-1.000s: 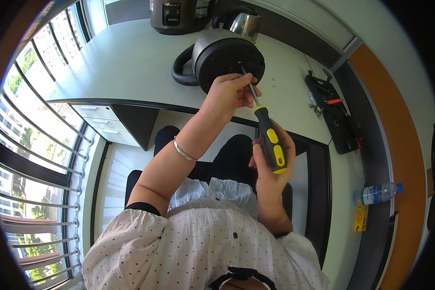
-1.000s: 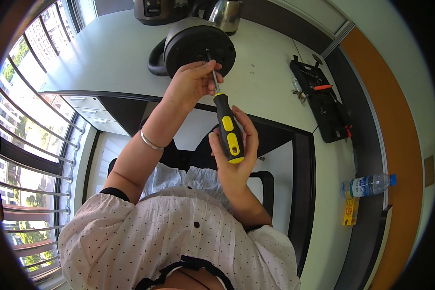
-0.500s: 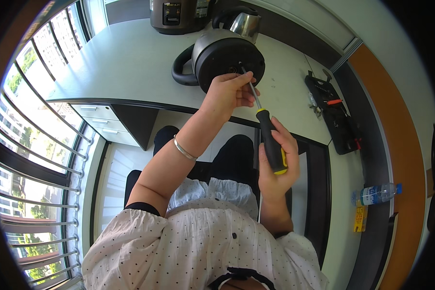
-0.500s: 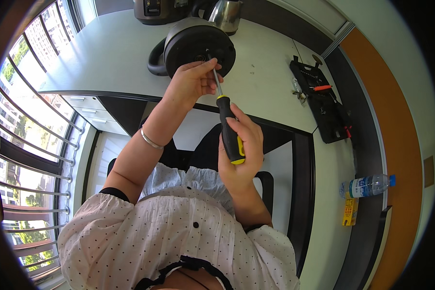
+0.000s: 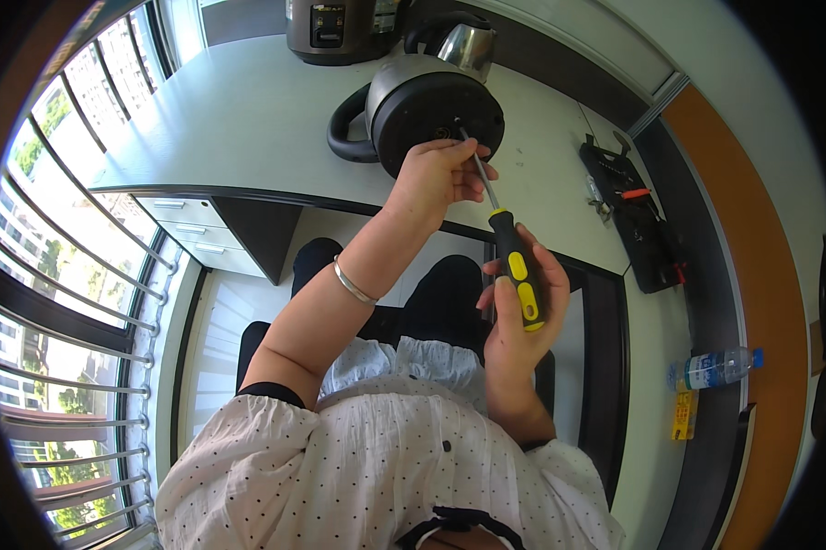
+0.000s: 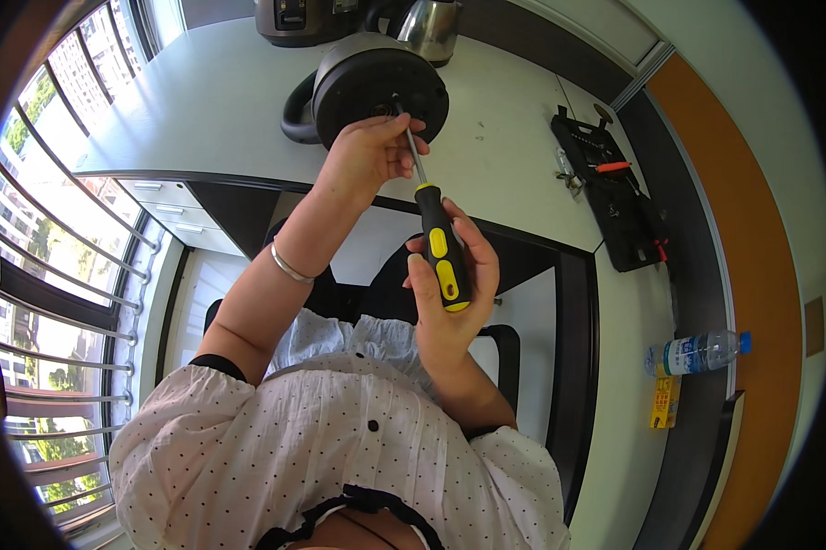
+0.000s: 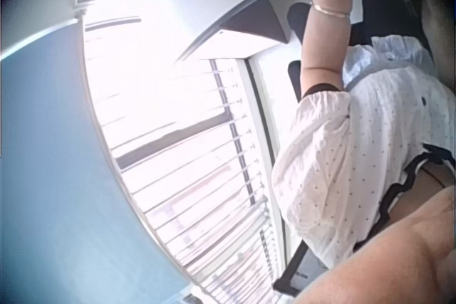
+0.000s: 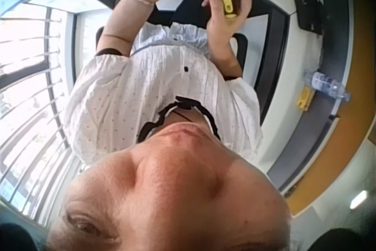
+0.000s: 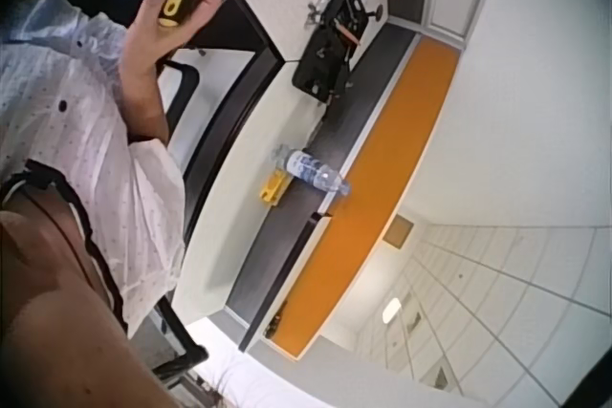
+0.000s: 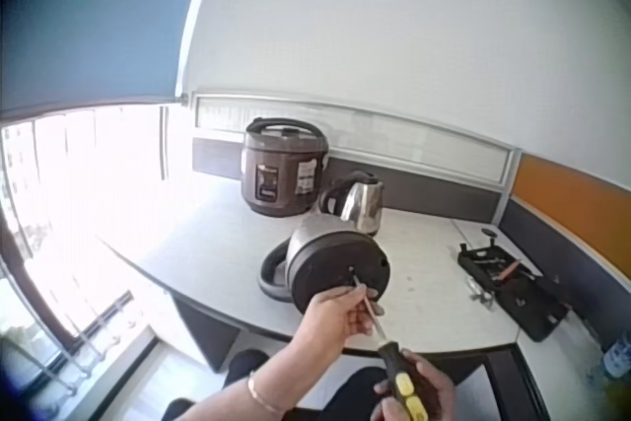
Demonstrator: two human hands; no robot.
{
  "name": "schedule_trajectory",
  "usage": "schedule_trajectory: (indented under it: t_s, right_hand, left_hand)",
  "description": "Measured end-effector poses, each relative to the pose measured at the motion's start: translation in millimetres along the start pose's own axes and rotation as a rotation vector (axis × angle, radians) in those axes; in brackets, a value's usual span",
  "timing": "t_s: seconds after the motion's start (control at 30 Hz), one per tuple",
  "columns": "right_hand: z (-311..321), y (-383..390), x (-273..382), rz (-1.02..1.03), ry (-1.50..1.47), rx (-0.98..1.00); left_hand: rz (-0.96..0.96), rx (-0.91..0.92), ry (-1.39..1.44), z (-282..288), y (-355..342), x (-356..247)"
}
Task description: The person disassembles an electric kettle by removing the base cover with a screwdriver, then manipulates the internal wiring and heating element. They repeatedly adjust and probe the components with their hands and the screwdriver throughout the clip.
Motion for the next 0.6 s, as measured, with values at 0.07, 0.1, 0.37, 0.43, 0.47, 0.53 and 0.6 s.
schedule_trajectory:
  t_s: [0.07,0.1,0.37,0.43,0.47,0.53,0.6]
  right_hand:
    - [-0.7,-0.6,4.5,0.054,0.115,-0.003]
    - [-1.1,-0.7,6.9,0.092,0.186,0.002]
    - [-12.9,2.2,22.3,0.335,0.547,0.048]
    - [-9.5,3.0,21.9,0.322,0.533,0.033]
    - [-6.1,2.9,21.5,0.323,0.54,0.026]
    - [-2.4,2.4,20.9,0.304,0.508,-0.002]
    - [0.1,1.8,19.6,0.267,0.432,-0.046]
  left_hand:
    - [0.015,-0.006,0.013,-0.5,0.1,-0.3]
    - [0.024,-0.017,0.013,-1.0,0.6,-1.6]
    - [0.029,0.023,0.008,4.7,-3.7,0.7]
    - [0.029,0.036,0.019,5.4,-4.3,1.3]
    - [0.028,0.038,0.018,4.6,-3.9,1.0]
    - [0.026,0.041,0.017,2.8,-2.7,0.1]
    - [0.024,0.043,0.026,1.8,-3.2,0.3]
Point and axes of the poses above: each hand's wrist, its own y-axis away from the middle knuckle, its own z-axis out of the back of the hand, x = y × z, the point moved 8 cm from there along -y, towards the middle knuckle, and after that the axes turned 12 degrees about -z, right-handed, at the moved point
